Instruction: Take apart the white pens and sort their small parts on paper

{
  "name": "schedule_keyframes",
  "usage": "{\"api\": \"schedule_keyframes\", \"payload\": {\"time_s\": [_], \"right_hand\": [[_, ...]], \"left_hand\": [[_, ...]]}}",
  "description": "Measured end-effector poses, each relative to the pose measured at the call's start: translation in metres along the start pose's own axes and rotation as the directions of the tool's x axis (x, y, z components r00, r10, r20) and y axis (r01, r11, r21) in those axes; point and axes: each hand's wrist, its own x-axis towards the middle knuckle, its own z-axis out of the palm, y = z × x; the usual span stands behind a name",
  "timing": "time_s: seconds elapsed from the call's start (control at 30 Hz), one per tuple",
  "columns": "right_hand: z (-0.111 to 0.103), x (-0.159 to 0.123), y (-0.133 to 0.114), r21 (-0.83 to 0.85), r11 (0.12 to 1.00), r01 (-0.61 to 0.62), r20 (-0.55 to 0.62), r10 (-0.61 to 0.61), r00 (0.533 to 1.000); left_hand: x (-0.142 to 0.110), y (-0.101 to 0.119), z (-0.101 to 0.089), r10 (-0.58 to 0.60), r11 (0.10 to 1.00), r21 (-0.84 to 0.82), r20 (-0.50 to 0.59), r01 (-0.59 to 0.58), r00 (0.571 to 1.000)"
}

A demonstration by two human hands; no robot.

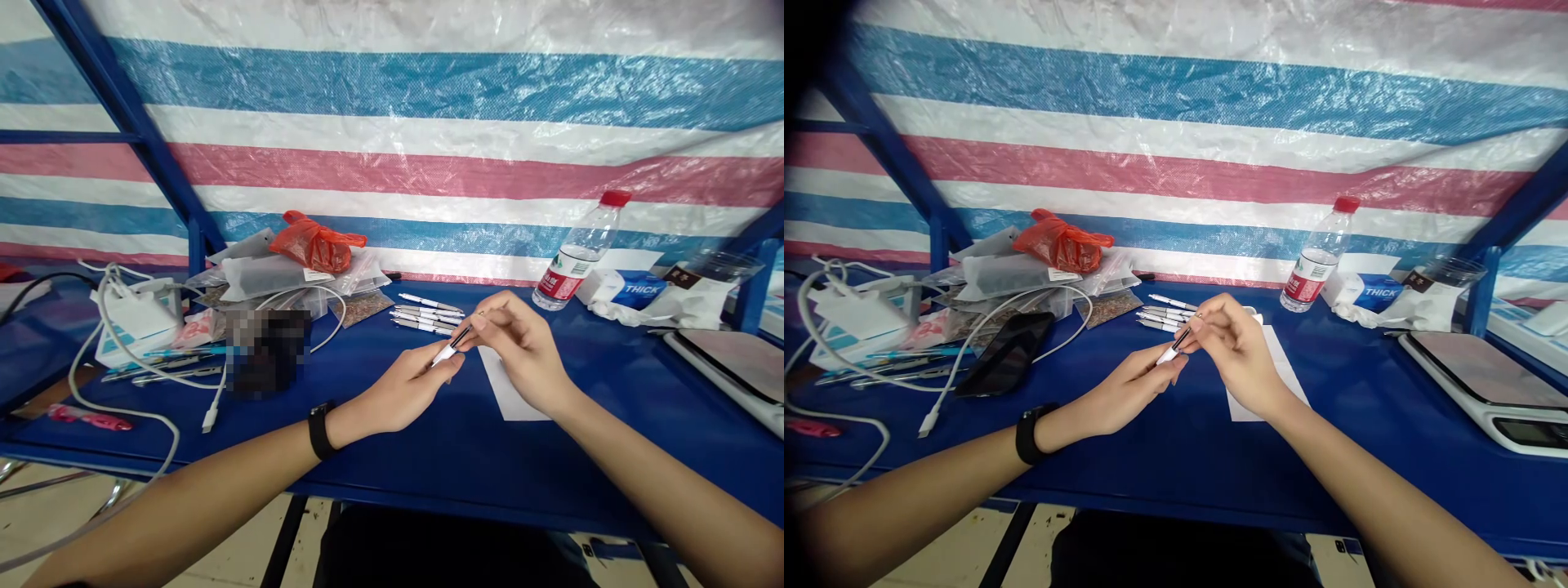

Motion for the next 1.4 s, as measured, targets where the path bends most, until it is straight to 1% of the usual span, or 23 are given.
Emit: {"api": "schedule_keyframes", "payload": {"time_s": [0.03,0.1,0.17,0.2,0.23,0.27,0.33,0.37,0.4,0.47,0.53,0.57,0.6,0.67,0.73,0.8,0.87,0.93,1.0,1.07,1.13,1.3,1.4], "right_hand": [[-0.005,0.001,-0.003,-0.052,0.998,-0.036,0.044,0.039,0.998],[-0.023,0.004,-0.012,-0.192,0.975,-0.112,0.119,0.137,0.983],[-0.046,0.008,-0.019,-0.357,0.914,-0.194,0.153,0.262,0.953],[-0.057,0.010,-0.021,-0.471,0.856,-0.213,0.145,0.313,0.939],[-0.066,0.010,-0.022,-0.588,0.771,-0.245,0.116,0.381,0.917],[-0.072,0.010,-0.021,-0.686,0.673,-0.276,0.092,0.456,0.885],[-0.075,0.009,-0.017,-0.816,0.490,-0.307,0.057,0.597,0.800],[-0.073,0.007,-0.015,-0.849,0.428,-0.311,0.053,0.653,0.756],[-0.070,0.006,-0.013,-0.868,0.390,-0.308,0.058,0.695,0.717],[-0.063,0.005,-0.012,-0.875,0.374,-0.308,0.085,0.744,0.662],[-0.061,0.004,-0.014,-0.854,0.401,-0.331,0.115,0.766,0.633],[-0.062,0.004,-0.016,-0.837,0.423,-0.346,0.124,0.764,0.633],[-0.065,0.005,-0.017,-0.813,0.455,-0.363,0.126,0.746,0.654],[-0.071,0.007,-0.018,-0.745,0.538,-0.395,0.099,0.675,0.731],[-0.075,0.008,-0.015,-0.694,0.601,-0.396,0.037,0.580,0.814],[-0.075,0.010,-0.010,-0.715,0.605,-0.349,-0.004,0.496,0.868],[-0.071,0.010,-0.003,-0.791,0.544,-0.279,-0.006,0.450,0.893],[-0.067,0.009,0.002,-0.856,0.457,-0.240,0.007,0.474,0.880],[-0.065,0.009,0.004,-0.893,0.387,-0.231,0.015,0.539,0.842],[-0.064,0.008,0.003,-0.907,0.353,-0.229,0.029,0.594,0.804],[-0.064,0.009,0.002,-0.909,0.349,-0.229,0.041,0.621,0.783],[-0.062,0.011,0.000,-0.887,0.403,-0.227,0.078,0.614,0.786],[-0.060,0.010,-0.001,-0.879,0.394,-0.268,0.054,0.641,0.765]], "left_hand": [[0.000,0.000,0.000,-0.003,1.000,-0.002,-0.001,0.003,1.000],[0.001,-0.002,-0.001,-0.019,1.000,-0.010,-0.016,0.019,1.000],[0.002,-0.003,-0.002,-0.040,0.999,-0.026,-0.035,0.039,0.999],[0.002,-0.004,-0.003,-0.049,0.998,-0.035,-0.042,0.047,0.998],[0.003,-0.005,-0.003,-0.054,0.998,-0.042,-0.046,0.052,0.998],[0.003,-0.006,-0.004,-0.054,0.997,-0.049,-0.046,0.052,0.997],[0.005,-0.009,-0.004,-0.041,0.997,-0.066,-0.036,0.039,0.998],[0.005,-0.010,-0.004,-0.032,0.997,-0.074,-0.030,0.030,0.999],[0.006,-0.011,-0.004,-0.025,0.997,-0.078,-0.025,0.023,0.999],[0.006,-0.012,-0.003,-0.018,0.997,-0.080,-0.018,0.016,1.000],[0.006,-0.012,-0.002,-0.020,0.997,-0.076,-0.010,0.019,1.000],[0.006,-0.011,-0.002,-0.023,0.997,-0.074,-0.006,0.023,1.000],[0.005,-0.011,-0.002,-0.030,0.997,-0.074,-0.004,0.029,1.000],[0.005,-0.010,-0.001,-0.040,0.996,-0.081,-0.010,0.040,0.999],[0.005,-0.009,-0.001,-0.042,0.994,-0.104,-0.010,0.041,0.999],[0.006,-0.009,-0.001,-0.052,0.989,-0.140,0.003,0.052,0.999],[0.007,-0.008,-0.001,-0.088,0.976,-0.198,0.020,0.090,0.996],[0.007,-0.007,-0.002,-0.134,0.956,-0.260,0.037,0.139,0.990],[0.007,-0.007,-0.002,-0.161,0.939,-0.301,0.052,0.169,0.986],[0.007,-0.007,-0.003,-0.170,0.933,-0.311,0.057,0.179,0.984],[0.007,-0.008,-0.003,-0.171,0.934,-0.307,0.058,0.181,0.983],[0.006,-0.006,-0.003,-0.168,0.935,-0.302,0.091,0.188,0.982],[0.004,-0.002,-0.002,-0.176,0.922,-0.324,0.141,0.213,0.974]]}}
